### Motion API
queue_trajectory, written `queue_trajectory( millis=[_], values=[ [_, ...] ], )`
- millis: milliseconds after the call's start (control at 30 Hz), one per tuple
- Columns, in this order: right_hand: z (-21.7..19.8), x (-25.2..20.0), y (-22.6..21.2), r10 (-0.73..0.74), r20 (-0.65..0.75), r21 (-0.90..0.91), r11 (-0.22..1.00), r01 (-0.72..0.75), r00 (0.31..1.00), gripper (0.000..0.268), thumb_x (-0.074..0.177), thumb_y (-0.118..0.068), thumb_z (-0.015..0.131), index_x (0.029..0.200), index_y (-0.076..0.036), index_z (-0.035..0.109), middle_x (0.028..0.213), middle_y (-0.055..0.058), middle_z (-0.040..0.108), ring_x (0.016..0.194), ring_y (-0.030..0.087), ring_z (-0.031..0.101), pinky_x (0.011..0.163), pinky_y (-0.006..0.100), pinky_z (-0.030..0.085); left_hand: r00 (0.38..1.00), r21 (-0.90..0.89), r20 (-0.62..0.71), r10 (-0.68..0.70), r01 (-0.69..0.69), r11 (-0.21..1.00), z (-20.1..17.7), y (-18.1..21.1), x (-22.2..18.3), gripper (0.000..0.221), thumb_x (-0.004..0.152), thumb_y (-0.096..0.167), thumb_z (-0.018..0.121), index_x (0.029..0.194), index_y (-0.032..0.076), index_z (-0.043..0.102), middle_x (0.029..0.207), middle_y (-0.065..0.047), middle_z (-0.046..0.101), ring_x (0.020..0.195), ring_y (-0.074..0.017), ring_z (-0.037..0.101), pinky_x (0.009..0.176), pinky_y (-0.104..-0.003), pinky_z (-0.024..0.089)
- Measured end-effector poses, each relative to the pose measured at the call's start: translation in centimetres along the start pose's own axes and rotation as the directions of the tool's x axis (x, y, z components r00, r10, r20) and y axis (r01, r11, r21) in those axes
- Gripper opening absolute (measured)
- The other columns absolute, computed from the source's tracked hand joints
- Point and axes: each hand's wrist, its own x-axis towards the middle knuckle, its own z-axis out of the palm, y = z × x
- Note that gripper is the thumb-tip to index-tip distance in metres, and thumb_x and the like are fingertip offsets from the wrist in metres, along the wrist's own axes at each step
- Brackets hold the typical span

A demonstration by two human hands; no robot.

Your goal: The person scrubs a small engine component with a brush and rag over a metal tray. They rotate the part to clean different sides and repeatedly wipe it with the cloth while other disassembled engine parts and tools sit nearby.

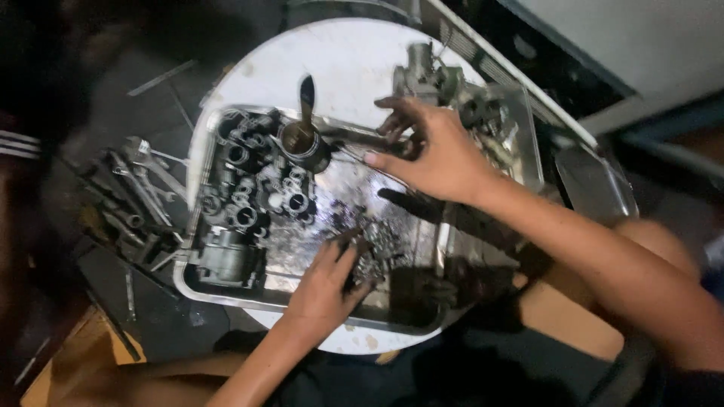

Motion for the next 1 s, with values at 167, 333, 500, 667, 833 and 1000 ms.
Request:
queue_trajectory(
  millis=[167, 333, 500, 667, 833, 1000],
  values=[
    [4.3, 6.1, -1.5, 0.058, 0.063, -0.093, 0.994, -0.052, 0.996, 0.084, 0.090, -0.043, 0.075, 0.152, -0.002, 0.036, 0.138, 0.019, 0.054, 0.123, 0.031, 0.052, 0.102, 0.045, 0.045, 0.996, -0.201, 0.037, 0.081, -0.071, 0.977, -0.2, -1.6, -0.3, 0.061, 0.091, 0.021, 0.075, 0.144, 0.008, 0.047, 0.120, -0.021, 0.057, 0.112, -0.0431, 0.057, 0.103, -0.056, 0.045],
    [8.4, 8.7, -0.5, -0.244, 0.020, -0.119, 0.962, 0.244, 0.970, 0.032, 0.102, -0.016, 0.061, 0.120, 0.010, 0.062, 0.114, 0.022, 0.067, 0.104, 0.038, 0.064, 0.092, 0.047, 0.051, 0.989, -0.135, -0.022, 0.144, -0.145, 0.980, 1.6, -3.7, -0.5, 0.061, 0.088, 0.023, 0.081, 0.136, 0.001, 0.052, 0.127, -0.030, 0.056, 0.123, -0.0531, 0.052, 0.104, -0.059, 0.046],
    [6.0, 7.2, -2.3, -0.430, -0.075, -0.107, 0.901, 0.421, 0.900, 0.015, 0.098, -0.009, 0.066, 0.106, 0.003, 0.063, 0.088, 0.018, 0.064, 0.085, 0.041, 0.069, 0.071, 0.043, 0.057, 0.998, -0.262, 0.009, 0.069, -0.065, 0.963, -0.5, -2.9, 0.1, 0.057, 0.081, 0.017, 0.082, 0.129, 0.000, 0.057, 0.106, -0.026, 0.063, 0.103, -0.0486, 0.061, 0.083, -0.053, 0.054],
    [-1.1, -0.2, -3.6, -0.349, -0.170, -0.004, 0.936, 0.353, 0.922, 0.007, 0.100, 0.000, 0.067, 0.098, 0.007, 0.068, 0.082, 0.018, 0.067, 0.079, 0.026, 0.067, 0.070, 0.036, 0.054, 0.999, -0.317, 0.029, 0.013, -0.003, 0.948, -2.4, -1.1, 0.3, 0.057, 0.078, 0.018, 0.084, 0.127, 0.000, 0.061, 0.109, -0.027, 0.067, 0.105, -0.0474, 0.064, 0.088, -0.055, 0.054],
    [-1.8, -5.5, 1.1, -0.083, -0.157, 0.152, 0.983, 0.107, 0.984, 0.018, 0.096, -0.010, 0.068, 0.097, 0.009, 0.067, 0.078, 0.017, 0.068, 0.068, 0.024, 0.064, 0.069, 0.041, 0.056, 0.995, -0.440, 0.015, -0.096, 0.093, 0.893, -3.4, -0.4, 0.7, 0.059, 0.075, 0.019, 0.086, 0.127, 0.001, 0.063, 0.105, -0.026, 0.071, 0.102, -0.0480, 0.067, 0.086, -0.056, 0.056],
    [0.1, -9.6, 3.8, -0.168, -0.295, 0.085, 0.976, 0.201, 0.941, 0.013, 0.080, -0.004, 0.080, 0.087, 0.005, 0.074, 0.076, 0.021, 0.074, 0.062, 0.031, 0.071, 0.062, 0.040, 0.056, 0.988, -0.524, 0.028, -0.153, 0.145, 0.839, -5.3, 0.8, 1.5, 0.054, 0.074, 0.013, 0.085, 0.123, -0.001, 0.066, 0.109, -0.026, 0.073, 0.104, -0.0486, 0.070, 0.087, -0.057, 0.060]
  ],
)
